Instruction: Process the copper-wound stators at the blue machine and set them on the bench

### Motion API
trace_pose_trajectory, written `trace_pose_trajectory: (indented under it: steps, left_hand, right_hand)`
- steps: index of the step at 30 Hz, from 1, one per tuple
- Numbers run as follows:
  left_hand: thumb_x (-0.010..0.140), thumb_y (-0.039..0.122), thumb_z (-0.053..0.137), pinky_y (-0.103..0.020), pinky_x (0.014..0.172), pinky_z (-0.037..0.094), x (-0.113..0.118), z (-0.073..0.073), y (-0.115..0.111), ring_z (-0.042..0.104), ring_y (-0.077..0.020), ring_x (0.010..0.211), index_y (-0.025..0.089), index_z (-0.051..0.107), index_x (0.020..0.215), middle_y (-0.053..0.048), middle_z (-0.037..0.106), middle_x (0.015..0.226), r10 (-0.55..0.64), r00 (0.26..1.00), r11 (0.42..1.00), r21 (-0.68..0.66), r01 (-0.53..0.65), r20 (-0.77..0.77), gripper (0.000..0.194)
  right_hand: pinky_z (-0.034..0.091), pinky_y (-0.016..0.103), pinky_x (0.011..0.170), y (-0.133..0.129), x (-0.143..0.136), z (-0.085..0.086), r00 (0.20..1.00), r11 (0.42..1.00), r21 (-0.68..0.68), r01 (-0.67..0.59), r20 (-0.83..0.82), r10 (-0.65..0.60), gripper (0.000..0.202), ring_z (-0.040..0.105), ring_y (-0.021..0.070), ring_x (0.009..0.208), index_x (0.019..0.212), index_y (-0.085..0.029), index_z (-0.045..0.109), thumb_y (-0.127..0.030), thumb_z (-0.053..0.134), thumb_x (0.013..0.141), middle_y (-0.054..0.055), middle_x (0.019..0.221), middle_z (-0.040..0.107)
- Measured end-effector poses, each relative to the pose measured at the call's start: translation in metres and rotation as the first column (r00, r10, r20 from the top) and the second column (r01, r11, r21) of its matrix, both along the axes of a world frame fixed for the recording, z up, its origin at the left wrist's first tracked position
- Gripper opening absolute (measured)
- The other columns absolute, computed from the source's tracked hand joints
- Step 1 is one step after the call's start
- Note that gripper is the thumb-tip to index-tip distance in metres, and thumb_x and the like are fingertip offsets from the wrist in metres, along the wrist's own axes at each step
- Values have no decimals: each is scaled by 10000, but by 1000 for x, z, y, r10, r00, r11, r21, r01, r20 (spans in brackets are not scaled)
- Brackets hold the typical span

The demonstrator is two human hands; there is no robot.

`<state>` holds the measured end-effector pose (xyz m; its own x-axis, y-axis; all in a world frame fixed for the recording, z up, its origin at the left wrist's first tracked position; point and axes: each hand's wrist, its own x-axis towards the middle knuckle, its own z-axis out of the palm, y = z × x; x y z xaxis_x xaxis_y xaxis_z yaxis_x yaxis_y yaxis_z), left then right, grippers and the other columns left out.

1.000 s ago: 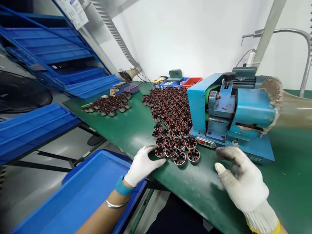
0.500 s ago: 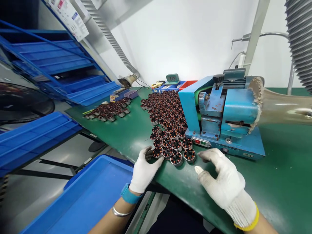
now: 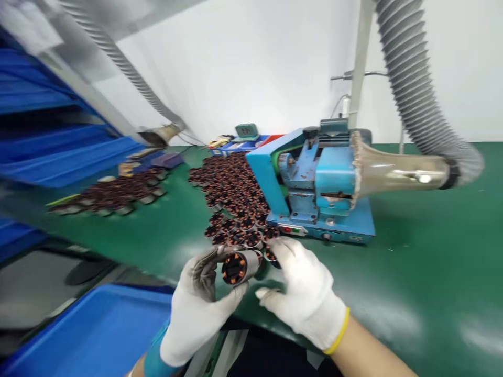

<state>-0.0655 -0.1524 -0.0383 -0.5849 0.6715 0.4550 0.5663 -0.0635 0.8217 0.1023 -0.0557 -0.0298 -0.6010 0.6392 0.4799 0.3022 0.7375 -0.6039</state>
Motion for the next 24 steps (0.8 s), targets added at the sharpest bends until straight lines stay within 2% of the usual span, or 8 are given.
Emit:
trace_pose_trajectory:
  steps: [3,6,8,12,14,17,21,24]
  left_hand:
    - [618,221,750,-412,983,512,29,16,26,647,-255,1081,209,491,1236,-119,653,1171,-235,970,970,-49,238,55,670]
    - [576,199,731,-414,991,509,46,35,58,625,-287,1124,178,506,1266,-144,644,1209,-426,868,899,8,439,255,727]
    - [581,222,702,-402,944,534,53,49,77,652,-286,1052,156,605,1145,-131,685,1124,-463,813,875,34,483,354,576]
    - [671,284,675,-353,835,560,59,69,105,673,-223,849,163,686,754,-62,713,851,-395,845,907,5,422,360,147]
    - [682,320,704,-348,839,555,58,71,113,671,-214,842,158,679,718,-59,711,835,-357,839,930,73,360,410,168]
    - [692,363,723,-389,913,534,54,66,117,674,-228,942,150,685,953,-83,718,1010,-303,807,952,133,274,507,339]
    - [588,244,765,-407,924,543,61,52,114,656,-268,1052,154,589,1197,-120,650,1229,-473,738,845,11,534,480,641]
    - [610,220,739,-407,1008,493,71,43,117,615,-269,1141,163,593,1204,-106,645,1247,-520,745,808,-43,588,419,614]
  right_hand:
    - [544,439,905,5,2,1,988,998,27,61,-142,-56,568,631,291,1055,1266,-223,513,-262,617,709,108,1235,616]
    - [558,403,883,18,13,7,948,985,-8,174,-268,-170,474,648,268,1011,1213,-228,539,-276,617,748,102,1134,649]
    - [559,398,880,26,19,11,934,977,12,214,-297,-200,465,640,264,1024,1220,-223,523,-290,618,771,110,1136,640]
    - [553,424,879,28,22,13,954,972,46,229,-210,-215,461,632,281,1030,1235,-213,503,-290,590,789,122,1153,631]
    - [556,417,867,26,20,12,951,964,-9,265,-163,-263,462,635,280,1022,1237,-221,501,-284,586,787,113,1153,631]
    - [554,393,865,26,18,11,930,942,-88,324,-151,-334,484,629,269,1050,1243,-236,493,-254,592,769,94,1177,619]
    - [527,394,909,35,20,7,885,902,-164,398,-191,-425,488,614,256,1069,1260,-235,482,-269,608,790,83,1183,605]
    - [501,407,946,44,24,5,868,883,-167,439,-177,-464,476,611,259,1049,1271,-208,487,-329,601,825,100,1155,600]
